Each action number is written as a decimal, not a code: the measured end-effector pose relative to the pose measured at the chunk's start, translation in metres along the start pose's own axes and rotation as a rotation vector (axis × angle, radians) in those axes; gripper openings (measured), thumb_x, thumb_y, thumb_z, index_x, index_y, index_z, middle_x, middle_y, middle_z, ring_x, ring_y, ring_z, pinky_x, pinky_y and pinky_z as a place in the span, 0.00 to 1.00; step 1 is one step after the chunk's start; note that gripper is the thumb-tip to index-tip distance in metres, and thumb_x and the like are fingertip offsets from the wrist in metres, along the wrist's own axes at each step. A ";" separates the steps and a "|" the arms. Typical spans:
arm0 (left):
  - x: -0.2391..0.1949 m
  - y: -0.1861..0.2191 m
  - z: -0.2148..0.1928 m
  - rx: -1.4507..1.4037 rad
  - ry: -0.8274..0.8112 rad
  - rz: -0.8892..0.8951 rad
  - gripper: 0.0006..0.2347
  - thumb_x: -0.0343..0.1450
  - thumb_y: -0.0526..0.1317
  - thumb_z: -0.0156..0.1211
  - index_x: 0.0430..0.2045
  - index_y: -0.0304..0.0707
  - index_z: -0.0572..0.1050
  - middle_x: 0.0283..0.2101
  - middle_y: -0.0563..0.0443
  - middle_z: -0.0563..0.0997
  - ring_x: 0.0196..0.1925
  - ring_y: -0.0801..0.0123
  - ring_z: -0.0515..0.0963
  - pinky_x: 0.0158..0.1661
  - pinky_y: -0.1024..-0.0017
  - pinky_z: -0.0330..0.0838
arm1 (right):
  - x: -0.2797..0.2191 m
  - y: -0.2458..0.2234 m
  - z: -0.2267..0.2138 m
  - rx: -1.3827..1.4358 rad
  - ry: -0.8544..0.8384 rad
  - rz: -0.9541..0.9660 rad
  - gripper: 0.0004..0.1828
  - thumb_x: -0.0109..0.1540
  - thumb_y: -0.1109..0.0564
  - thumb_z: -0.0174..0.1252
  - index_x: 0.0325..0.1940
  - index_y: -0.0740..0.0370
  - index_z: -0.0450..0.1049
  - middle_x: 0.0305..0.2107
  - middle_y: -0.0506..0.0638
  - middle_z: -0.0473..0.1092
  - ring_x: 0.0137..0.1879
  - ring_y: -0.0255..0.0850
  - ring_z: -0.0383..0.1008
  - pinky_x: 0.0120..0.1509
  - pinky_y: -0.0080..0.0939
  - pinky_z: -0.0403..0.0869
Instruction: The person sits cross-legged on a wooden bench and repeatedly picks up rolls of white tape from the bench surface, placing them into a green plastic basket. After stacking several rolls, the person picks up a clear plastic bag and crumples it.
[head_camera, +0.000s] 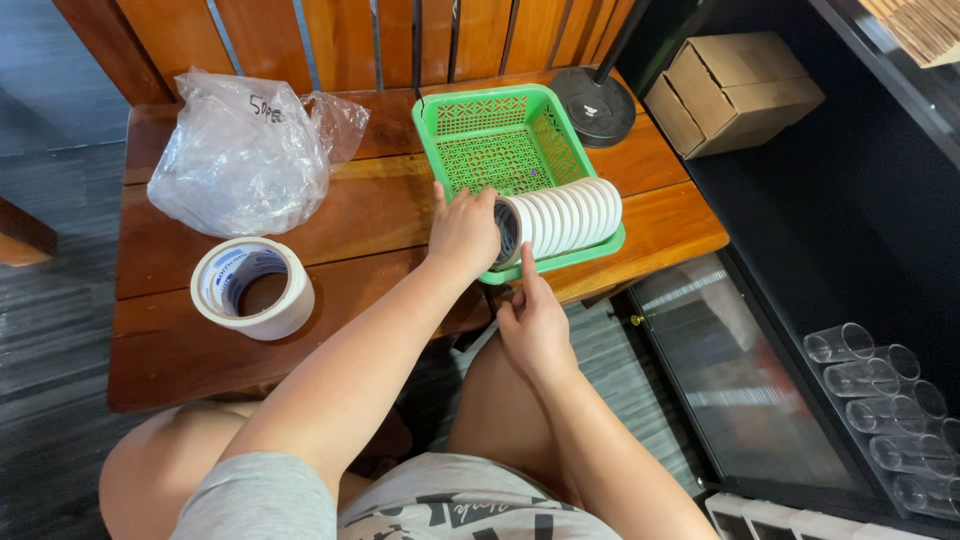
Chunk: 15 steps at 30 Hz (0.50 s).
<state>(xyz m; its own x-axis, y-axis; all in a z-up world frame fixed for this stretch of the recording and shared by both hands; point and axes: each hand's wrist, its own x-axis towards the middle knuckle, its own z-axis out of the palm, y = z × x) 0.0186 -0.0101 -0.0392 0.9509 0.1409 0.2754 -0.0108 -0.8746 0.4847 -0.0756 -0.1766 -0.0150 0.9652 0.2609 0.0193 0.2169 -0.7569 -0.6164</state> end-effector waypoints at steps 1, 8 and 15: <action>-0.002 0.001 -0.004 0.000 0.001 0.001 0.16 0.70 0.36 0.55 0.53 0.38 0.73 0.49 0.35 0.83 0.67 0.45 0.74 0.72 0.34 0.32 | 0.000 0.001 0.001 0.000 0.001 0.000 0.49 0.61 0.58 0.55 0.84 0.42 0.44 0.33 0.44 0.66 0.40 0.41 0.75 0.47 0.42 0.75; -0.040 0.023 -0.084 -0.272 0.058 -0.011 0.20 0.72 0.31 0.54 0.61 0.33 0.70 0.66 0.30 0.69 0.74 0.37 0.62 0.71 0.37 0.48 | 0.006 0.009 0.008 0.129 0.202 -0.098 0.50 0.56 0.59 0.63 0.82 0.44 0.52 0.33 0.47 0.68 0.38 0.43 0.76 0.43 0.43 0.76; -0.100 -0.030 -0.168 -0.393 0.462 0.129 0.13 0.73 0.29 0.54 0.50 0.36 0.78 0.56 0.31 0.77 0.63 0.36 0.73 0.64 0.46 0.63 | 0.016 -0.010 0.015 0.673 0.260 -0.245 0.42 0.59 0.69 0.64 0.76 0.52 0.64 0.33 0.46 0.66 0.35 0.32 0.71 0.42 0.31 0.79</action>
<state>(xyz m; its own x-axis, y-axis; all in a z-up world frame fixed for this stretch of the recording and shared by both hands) -0.1279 0.0801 0.0587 0.7029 0.3088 0.6408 -0.3133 -0.6744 0.6686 -0.0642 -0.1557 -0.0206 0.9224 0.1616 0.3509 0.3739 -0.1449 -0.9161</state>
